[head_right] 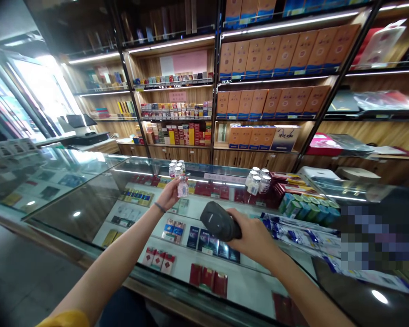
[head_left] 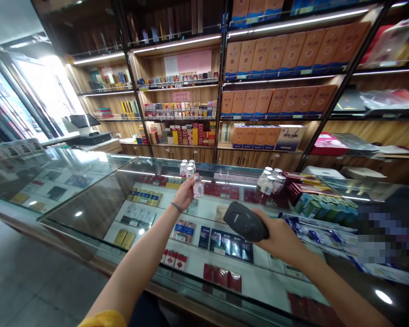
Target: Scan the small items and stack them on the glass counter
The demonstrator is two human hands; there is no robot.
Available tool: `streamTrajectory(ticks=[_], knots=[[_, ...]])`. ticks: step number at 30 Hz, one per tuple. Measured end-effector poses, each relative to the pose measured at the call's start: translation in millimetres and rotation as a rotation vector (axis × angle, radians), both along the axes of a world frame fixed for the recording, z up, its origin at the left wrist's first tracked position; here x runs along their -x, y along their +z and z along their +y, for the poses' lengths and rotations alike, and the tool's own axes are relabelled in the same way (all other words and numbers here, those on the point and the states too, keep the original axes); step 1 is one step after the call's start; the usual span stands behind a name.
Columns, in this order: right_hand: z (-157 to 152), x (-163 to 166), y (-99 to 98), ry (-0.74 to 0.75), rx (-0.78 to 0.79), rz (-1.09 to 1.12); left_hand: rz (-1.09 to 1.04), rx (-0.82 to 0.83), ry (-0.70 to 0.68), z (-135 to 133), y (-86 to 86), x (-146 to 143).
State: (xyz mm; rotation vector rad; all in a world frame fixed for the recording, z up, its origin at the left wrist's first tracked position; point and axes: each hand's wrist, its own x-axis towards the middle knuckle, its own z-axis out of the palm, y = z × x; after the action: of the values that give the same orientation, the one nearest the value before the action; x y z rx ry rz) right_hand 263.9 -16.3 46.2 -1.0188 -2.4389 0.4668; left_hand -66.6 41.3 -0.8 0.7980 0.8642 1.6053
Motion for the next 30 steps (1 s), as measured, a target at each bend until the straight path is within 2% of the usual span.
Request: streamTrajectory(ticks=[4,7,11,13,16,20,25,30], knots=[[8,-4,-6.6,-0.053,0.027,0.02,0.056,-0.088,0.098,-1,13.7,17],[14,-8,-13.8,-0.092,0.013,0.055,0.205,-0.13,0.278,-2,21.1,41],[20,-12,-21.8,-0.129,-0.033,0.095,0.529,-0.096,0.596,0,12.5,69],[20,-12,-24.0,-0.137,-0.042,0.099,0.661,-0.051,0.675,3,2.5,75],[19,-11,-25.1,-0.155,-0.054,0.103,0.767,0.007,0.703,6,-10.4,76],[19,-12,-25.5,-0.165,-0.047,0.113,0.819,0.031,0.704,9,-19.7,75],[23,-15,-24.8,-0.155,0.002,0.116,0.803,0.013,0.622,15,-33.1,80],[26,-18,-25.2,-0.174,-0.014,0.136,0.909,0.106,0.576,19,-43.9,90]])
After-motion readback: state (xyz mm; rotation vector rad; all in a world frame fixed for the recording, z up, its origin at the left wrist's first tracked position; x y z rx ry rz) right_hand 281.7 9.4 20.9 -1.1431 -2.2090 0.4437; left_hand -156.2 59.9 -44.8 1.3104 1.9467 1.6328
